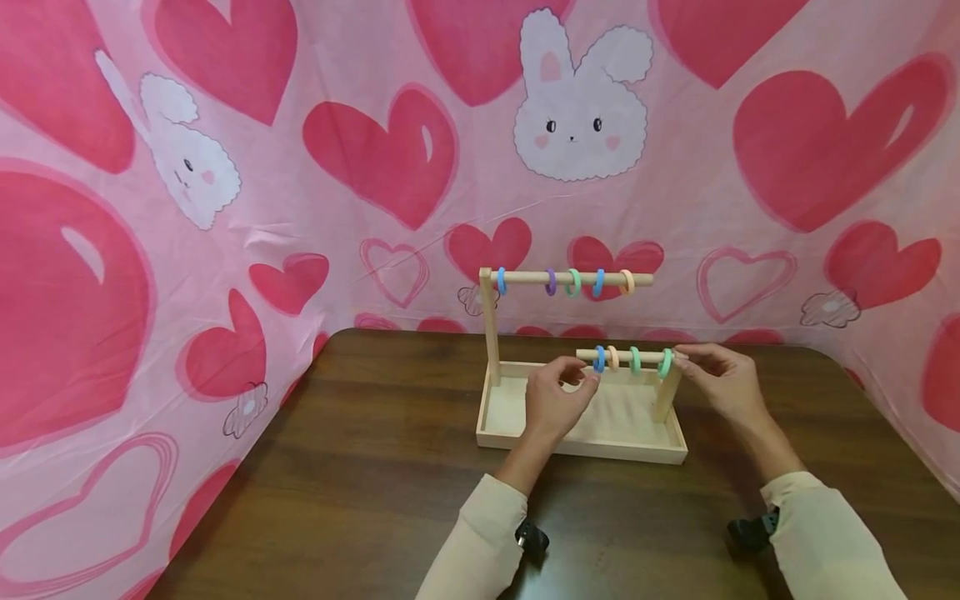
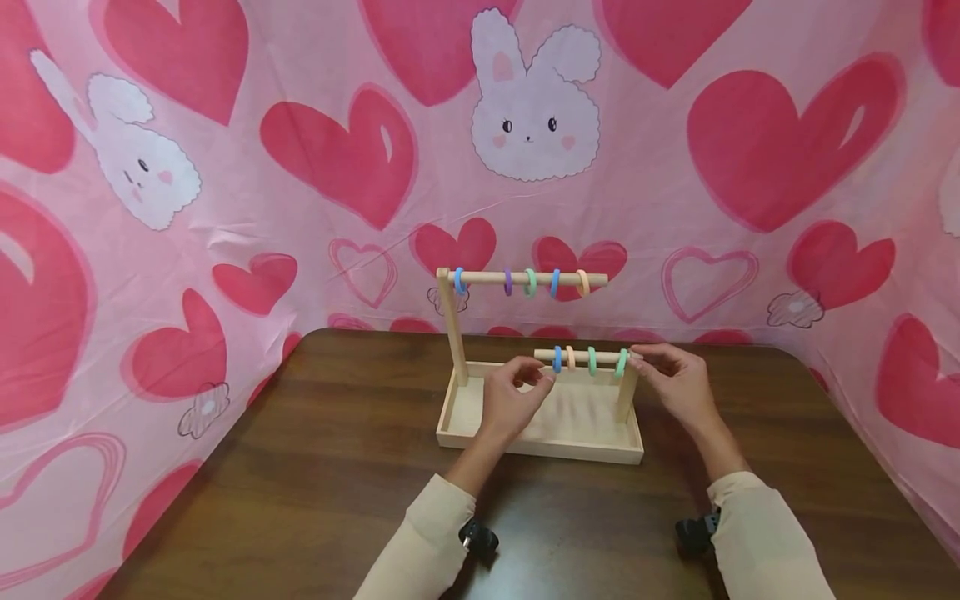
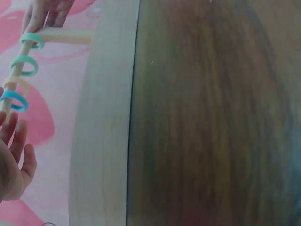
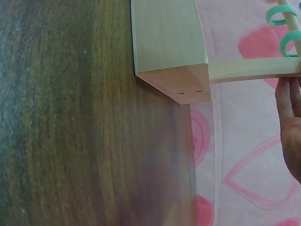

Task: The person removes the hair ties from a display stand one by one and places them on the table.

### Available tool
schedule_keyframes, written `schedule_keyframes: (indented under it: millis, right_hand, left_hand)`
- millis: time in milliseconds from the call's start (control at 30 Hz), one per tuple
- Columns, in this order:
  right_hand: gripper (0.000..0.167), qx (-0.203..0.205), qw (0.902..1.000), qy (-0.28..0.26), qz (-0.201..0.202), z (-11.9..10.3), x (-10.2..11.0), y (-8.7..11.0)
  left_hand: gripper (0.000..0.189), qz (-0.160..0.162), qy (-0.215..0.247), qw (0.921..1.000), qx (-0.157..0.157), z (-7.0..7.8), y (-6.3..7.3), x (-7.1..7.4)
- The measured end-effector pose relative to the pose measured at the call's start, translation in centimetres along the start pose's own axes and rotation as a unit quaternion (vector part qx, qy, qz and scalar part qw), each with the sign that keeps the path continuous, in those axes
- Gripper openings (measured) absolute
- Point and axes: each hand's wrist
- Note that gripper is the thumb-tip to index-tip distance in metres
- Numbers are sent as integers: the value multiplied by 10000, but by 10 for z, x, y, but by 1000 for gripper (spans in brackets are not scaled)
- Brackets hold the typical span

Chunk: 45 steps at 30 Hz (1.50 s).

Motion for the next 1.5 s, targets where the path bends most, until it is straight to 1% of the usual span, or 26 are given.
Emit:
schedule_keyframes:
  millis: [100,300,367,467,600,700,800,900,1100,1333,1500]
  right_hand:
    - [21,39,9999,-145,37,1,-1,0]
    - [22,198,9991,-375,76,1,0,-1]
    - [22,199,9990,-391,77,1,0,-1]
    - [22,140,9996,-227,70,1,-1,0]
    - [21,61,9999,122,41,1,-1,1]
    - [21,64,9997,224,16,2,-1,1]
    - [21,67,9998,168,-13,2,-1,1]
    - [21,77,9998,176,-28,2,-1,1]
    - [20,75,9992,396,-33,3,-1,1]
    - [20,53,9990,434,-12,2,-1,0]
    - [18,42,9988,487,14,-1,-2,1]
  left_hand:
    - [21,80,-85,9999,35,0,1,-7]
    - [23,296,-56,9995,35,1,1,-19]
    - [23,310,-87,9995,21,1,2,-21]
    - [20,274,-183,9994,44,2,2,-22]
    - [15,258,-704,9972,-48,1,2,-23]
    - [11,293,-1149,9927,-237,1,2,-24]
    - [10,325,-1312,9898,-448,0,2,-25]
    - [10,381,-1366,9884,-551,0,3,-25]
    - [10,470,-1464,9866,-546,1,3,-24]
    - [9,498,-1235,9895,-565,3,2,-22]
    - [9,576,-1228,9889,-609,1,0,-21]
Point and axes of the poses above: each hand's wrist, its own y-axis away from the middle knuckle, its own x-axis out of the back of the hand, z = x × y, and after that the axes turned 11 degrees about -y, right-handed
